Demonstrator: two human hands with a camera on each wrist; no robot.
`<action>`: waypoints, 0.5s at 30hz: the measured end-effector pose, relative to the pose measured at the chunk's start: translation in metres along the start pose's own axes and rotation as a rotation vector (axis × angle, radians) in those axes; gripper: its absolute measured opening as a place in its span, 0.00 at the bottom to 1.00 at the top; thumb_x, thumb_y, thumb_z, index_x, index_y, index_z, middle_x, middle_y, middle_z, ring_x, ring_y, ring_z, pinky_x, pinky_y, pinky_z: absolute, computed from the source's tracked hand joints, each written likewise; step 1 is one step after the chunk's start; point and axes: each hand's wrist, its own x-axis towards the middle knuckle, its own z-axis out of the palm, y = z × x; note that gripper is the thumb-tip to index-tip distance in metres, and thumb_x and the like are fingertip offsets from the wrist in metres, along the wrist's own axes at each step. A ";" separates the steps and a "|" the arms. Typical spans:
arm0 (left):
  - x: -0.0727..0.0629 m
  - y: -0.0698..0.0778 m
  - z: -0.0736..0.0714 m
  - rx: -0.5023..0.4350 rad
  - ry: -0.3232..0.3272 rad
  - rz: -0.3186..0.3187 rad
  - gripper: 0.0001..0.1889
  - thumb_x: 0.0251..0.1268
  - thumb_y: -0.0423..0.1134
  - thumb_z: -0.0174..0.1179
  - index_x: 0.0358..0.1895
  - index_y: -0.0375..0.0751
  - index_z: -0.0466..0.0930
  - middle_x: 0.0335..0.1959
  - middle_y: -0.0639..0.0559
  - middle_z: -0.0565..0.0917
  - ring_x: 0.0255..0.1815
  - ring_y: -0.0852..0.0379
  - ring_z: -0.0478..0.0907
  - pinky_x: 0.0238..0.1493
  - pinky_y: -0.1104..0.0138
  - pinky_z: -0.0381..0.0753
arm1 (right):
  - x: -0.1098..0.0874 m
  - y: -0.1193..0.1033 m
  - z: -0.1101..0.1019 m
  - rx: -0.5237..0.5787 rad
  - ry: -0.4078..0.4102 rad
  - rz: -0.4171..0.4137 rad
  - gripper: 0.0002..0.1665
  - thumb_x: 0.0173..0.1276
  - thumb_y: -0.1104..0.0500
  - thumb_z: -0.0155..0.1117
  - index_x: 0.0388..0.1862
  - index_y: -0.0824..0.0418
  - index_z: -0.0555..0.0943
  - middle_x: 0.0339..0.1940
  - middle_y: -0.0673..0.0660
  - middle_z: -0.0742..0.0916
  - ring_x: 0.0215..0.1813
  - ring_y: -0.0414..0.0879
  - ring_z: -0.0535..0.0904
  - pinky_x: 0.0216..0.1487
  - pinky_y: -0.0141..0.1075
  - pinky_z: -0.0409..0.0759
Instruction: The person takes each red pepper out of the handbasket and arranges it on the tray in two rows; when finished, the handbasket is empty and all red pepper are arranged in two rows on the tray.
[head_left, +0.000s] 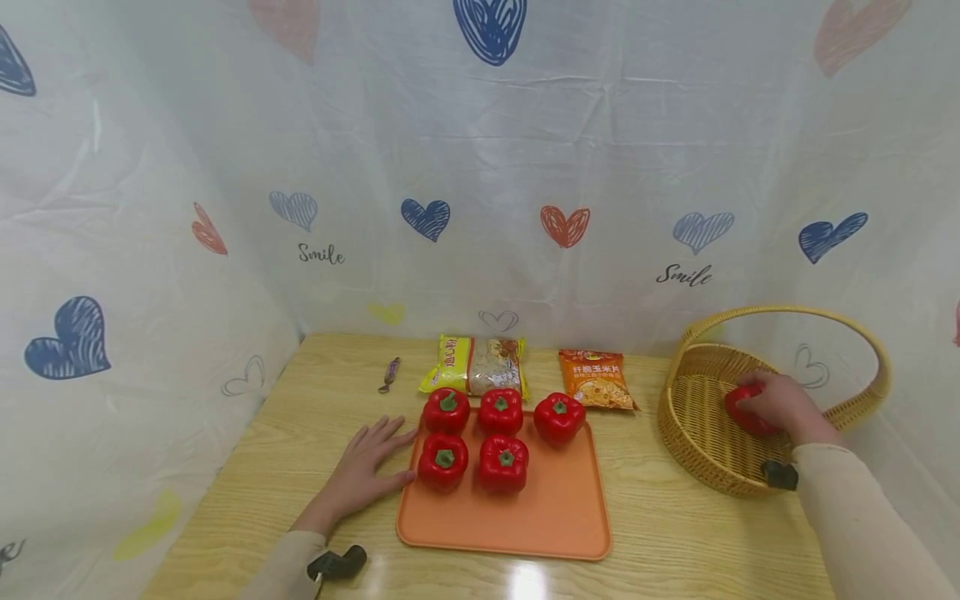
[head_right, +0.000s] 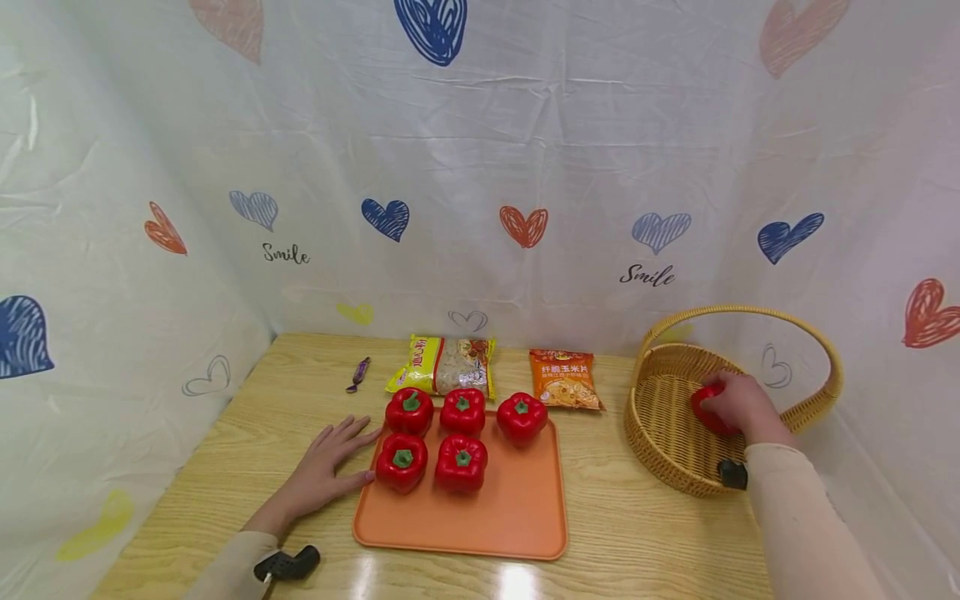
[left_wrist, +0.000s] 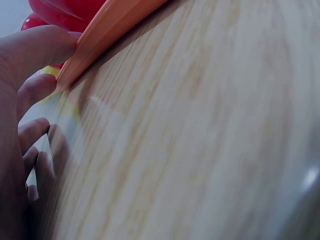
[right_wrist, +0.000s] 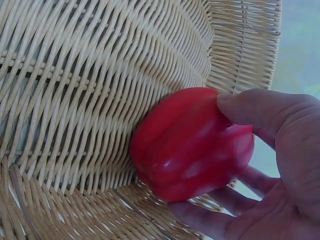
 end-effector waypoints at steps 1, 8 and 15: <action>0.000 0.000 0.000 0.002 0.000 0.000 0.34 0.64 0.58 0.67 0.72 0.51 0.76 0.76 0.40 0.68 0.79 0.34 0.55 0.77 0.38 0.44 | 0.000 0.000 0.000 0.003 0.001 0.003 0.31 0.66 0.60 0.65 0.61 0.78 0.71 0.49 0.81 0.79 0.47 0.70 0.79 0.44 0.58 0.82; 0.000 0.001 0.000 0.009 0.002 0.005 0.34 0.64 0.58 0.67 0.72 0.50 0.75 0.76 0.39 0.68 0.79 0.33 0.55 0.77 0.38 0.44 | -0.001 -0.001 0.000 0.008 -0.003 0.020 0.30 0.65 0.59 0.66 0.60 0.77 0.72 0.48 0.80 0.80 0.48 0.70 0.79 0.45 0.58 0.82; 0.000 0.002 -0.001 0.015 0.005 0.009 0.34 0.64 0.58 0.67 0.71 0.49 0.76 0.75 0.39 0.68 0.79 0.33 0.56 0.77 0.38 0.45 | -0.001 0.001 0.000 0.019 0.003 -0.001 0.28 0.66 0.58 0.66 0.58 0.76 0.74 0.45 0.77 0.82 0.45 0.66 0.80 0.41 0.53 0.83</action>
